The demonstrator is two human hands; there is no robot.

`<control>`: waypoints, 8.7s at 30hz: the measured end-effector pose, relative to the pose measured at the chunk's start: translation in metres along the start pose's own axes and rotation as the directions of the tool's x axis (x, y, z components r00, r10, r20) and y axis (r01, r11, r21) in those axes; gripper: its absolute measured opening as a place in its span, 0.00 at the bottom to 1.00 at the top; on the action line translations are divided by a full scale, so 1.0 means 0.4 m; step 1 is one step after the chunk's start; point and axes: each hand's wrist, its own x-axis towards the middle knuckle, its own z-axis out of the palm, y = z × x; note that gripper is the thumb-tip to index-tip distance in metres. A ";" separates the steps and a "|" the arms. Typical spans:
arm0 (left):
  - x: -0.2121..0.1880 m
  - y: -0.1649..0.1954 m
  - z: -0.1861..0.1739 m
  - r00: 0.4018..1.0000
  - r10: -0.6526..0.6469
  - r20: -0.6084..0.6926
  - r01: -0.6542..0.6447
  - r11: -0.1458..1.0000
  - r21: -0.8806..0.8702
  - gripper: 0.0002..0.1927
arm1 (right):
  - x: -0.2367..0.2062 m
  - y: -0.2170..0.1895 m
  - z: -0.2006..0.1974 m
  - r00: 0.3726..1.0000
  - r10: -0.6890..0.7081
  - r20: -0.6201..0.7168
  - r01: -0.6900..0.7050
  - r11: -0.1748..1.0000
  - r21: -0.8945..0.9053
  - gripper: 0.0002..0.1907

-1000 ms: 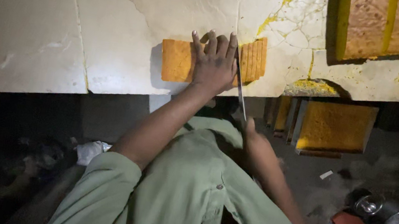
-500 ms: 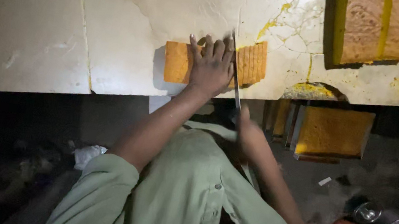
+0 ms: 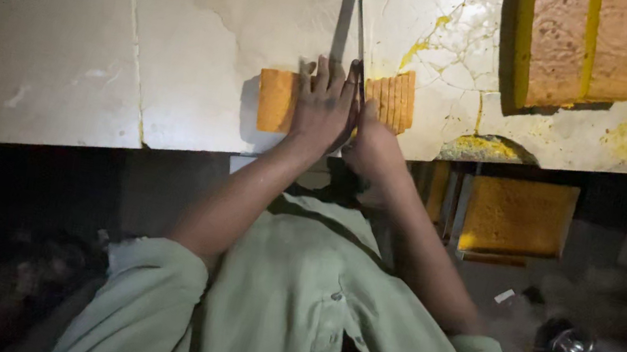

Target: The person removes a rectangular yellow food block from a metal tray, places it on a worktable, and uses a long knife to slice it into thin strips. The person repeats this process with additional blocks, accumulating a pile of cut strips on the table.

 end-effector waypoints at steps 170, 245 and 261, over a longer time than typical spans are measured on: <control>-0.090 -0.196 -0.034 0.990 -0.074 0.123 0.099 0.973 -0.208 0.33 | -0.264 -0.168 0.129 0.930 0.186 0.317 -0.181 0.982 -0.044 0.37; -0.139 -0.298 -0.027 0.977 -0.093 0.194 0.167 0.898 -0.408 0.37 | 0.095 -0.260 0.159 0.996 0.031 0.085 -0.031 1.000 -0.002 0.35; -0.158 -0.310 -0.006 0.986 -0.106 0.126 0.148 0.908 -0.391 0.37 | 0.010 -0.148 0.292 0.967 0.147 0.209 -0.149 0.989 -0.009 0.39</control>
